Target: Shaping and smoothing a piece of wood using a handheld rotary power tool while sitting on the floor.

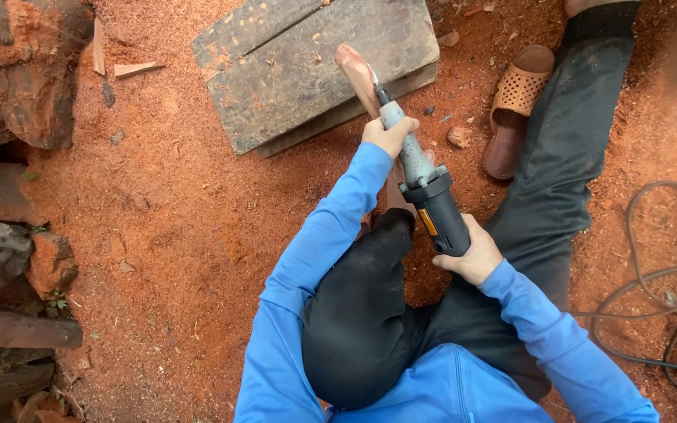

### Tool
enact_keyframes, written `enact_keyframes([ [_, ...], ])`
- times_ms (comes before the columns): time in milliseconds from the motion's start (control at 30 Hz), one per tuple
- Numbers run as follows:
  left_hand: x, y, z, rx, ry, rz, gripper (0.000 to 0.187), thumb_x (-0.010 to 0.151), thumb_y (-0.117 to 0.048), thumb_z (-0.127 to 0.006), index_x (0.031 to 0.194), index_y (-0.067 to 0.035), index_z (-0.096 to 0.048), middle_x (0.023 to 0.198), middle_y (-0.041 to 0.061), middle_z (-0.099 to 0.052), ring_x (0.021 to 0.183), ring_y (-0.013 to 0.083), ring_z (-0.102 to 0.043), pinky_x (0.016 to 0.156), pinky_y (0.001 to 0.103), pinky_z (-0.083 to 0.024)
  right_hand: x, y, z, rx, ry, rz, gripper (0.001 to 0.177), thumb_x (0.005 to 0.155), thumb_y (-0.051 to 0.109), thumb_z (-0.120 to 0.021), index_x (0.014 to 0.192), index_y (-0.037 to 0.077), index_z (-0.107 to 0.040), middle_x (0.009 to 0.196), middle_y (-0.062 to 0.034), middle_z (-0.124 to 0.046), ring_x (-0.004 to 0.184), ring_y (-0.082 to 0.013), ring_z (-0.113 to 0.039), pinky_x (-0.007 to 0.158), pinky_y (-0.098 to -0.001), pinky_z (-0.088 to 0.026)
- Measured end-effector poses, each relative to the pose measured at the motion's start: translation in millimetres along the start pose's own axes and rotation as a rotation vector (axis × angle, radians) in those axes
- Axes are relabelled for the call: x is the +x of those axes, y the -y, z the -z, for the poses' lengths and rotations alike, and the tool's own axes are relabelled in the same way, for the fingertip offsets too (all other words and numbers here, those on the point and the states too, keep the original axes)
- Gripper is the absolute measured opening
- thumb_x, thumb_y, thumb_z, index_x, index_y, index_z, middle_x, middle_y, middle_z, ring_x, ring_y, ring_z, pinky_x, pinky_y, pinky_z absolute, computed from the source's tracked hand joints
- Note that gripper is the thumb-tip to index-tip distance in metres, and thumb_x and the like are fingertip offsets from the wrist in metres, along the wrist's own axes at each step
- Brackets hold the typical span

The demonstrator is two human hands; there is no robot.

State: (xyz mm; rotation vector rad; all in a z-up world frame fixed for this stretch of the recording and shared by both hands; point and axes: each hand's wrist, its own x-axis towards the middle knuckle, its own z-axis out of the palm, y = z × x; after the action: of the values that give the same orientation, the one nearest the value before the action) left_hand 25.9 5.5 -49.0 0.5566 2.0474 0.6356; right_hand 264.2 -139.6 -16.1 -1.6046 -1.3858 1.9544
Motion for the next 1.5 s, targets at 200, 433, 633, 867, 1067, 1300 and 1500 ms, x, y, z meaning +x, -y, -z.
enact_keyframes([
  [200, 5, 5, -3, -0.020, -0.014, -0.001, 0.043, 0.058, -0.039, -0.084, 0.090, -0.011, -0.078, 0.092, 0.011, -0.075, 0.098, 0.0291, -0.073, 0.084, 0.042, -0.060, 1, -6, -4, -0.024, -0.001, -0.023, 0.082, 0.053, 0.022, -0.101, 0.125, 0.012, -0.061, 0.096, -0.0208, -0.066, 0.090, -0.0402, -0.067, 0.070, -0.0474, -0.050],
  [433, 9, 7, 0, 0.010, 0.015, -0.015, 0.042, 0.059, -0.040, -0.083, 0.091, -0.013, -0.078, 0.092, 0.010, -0.075, 0.098, 0.0296, -0.073, 0.086, 0.042, -0.060, 0, -6, -6, -0.077, 0.003, -0.053, 0.087, 0.056, 0.025, -0.099, 0.131, 0.014, -0.057, 0.103, -0.0232, -0.066, 0.096, -0.0435, -0.067, 0.073, -0.0506, -0.050],
  [633, 12, 9, 0, -0.008, 0.006, -0.008, 0.038, 0.059, -0.038, -0.082, 0.090, -0.015, -0.079, 0.091, 0.010, -0.075, 0.098, 0.0288, -0.073, 0.085, 0.041, -0.060, 1, -6, -8, -0.101, -0.003, -0.075, 0.089, 0.056, 0.028, -0.100, 0.133, 0.016, -0.056, 0.106, -0.0238, -0.067, 0.098, -0.0443, -0.067, 0.073, -0.0510, -0.051],
  [867, 10, 9, -1, -0.064, -0.020, -0.014, 0.039, 0.058, -0.035, -0.083, 0.088, -0.011, -0.078, 0.088, 0.012, -0.074, 0.095, 0.0290, -0.073, 0.083, 0.041, -0.060, 1, 1, -8, -0.095, -0.007, -0.087, 0.088, 0.058, 0.027, -0.099, 0.134, 0.017, -0.055, 0.108, -0.0244, -0.067, 0.100, -0.0451, -0.067, 0.074, -0.0518, -0.052],
  [1067, 13, 12, -2, -0.069, -0.032, -0.029, 0.036, 0.057, -0.036, -0.084, 0.085, -0.013, -0.078, 0.085, 0.011, -0.074, 0.093, 0.0283, -0.073, 0.082, 0.041, -0.060, 2, 2, -11, -0.128, -0.001, -0.122, 0.091, 0.059, 0.031, -0.099, 0.137, 0.019, -0.053, 0.112, -0.0239, -0.067, 0.102, -0.0446, -0.067, 0.076, -0.0516, -0.054],
  [1300, 16, 13, 2, -0.040, 0.021, -0.024, 0.036, 0.057, -0.037, -0.084, 0.084, -0.014, -0.079, 0.084, 0.010, -0.075, 0.091, 0.0277, -0.074, 0.082, 0.040, -0.060, 3, 2, -15, -0.140, -0.009, -0.151, 0.093, 0.061, 0.031, -0.097, 0.140, 0.021, -0.050, 0.115, -0.0246, -0.067, 0.104, -0.0453, -0.067, 0.078, -0.0530, -0.054],
  [1500, 13, 11, 7, -0.026, 0.042, -0.033, 0.031, 0.059, -0.037, -0.083, 0.080, -0.016, -0.079, 0.082, 0.008, -0.076, 0.089, 0.0257, -0.074, 0.082, 0.038, -0.061, 2, 12, -16, -0.151, -0.003, -0.193, 0.093, 0.062, 0.032, -0.096, 0.142, 0.023, -0.048, 0.116, -0.0256, -0.067, 0.106, -0.0453, -0.067, 0.080, -0.0524, -0.055],
])
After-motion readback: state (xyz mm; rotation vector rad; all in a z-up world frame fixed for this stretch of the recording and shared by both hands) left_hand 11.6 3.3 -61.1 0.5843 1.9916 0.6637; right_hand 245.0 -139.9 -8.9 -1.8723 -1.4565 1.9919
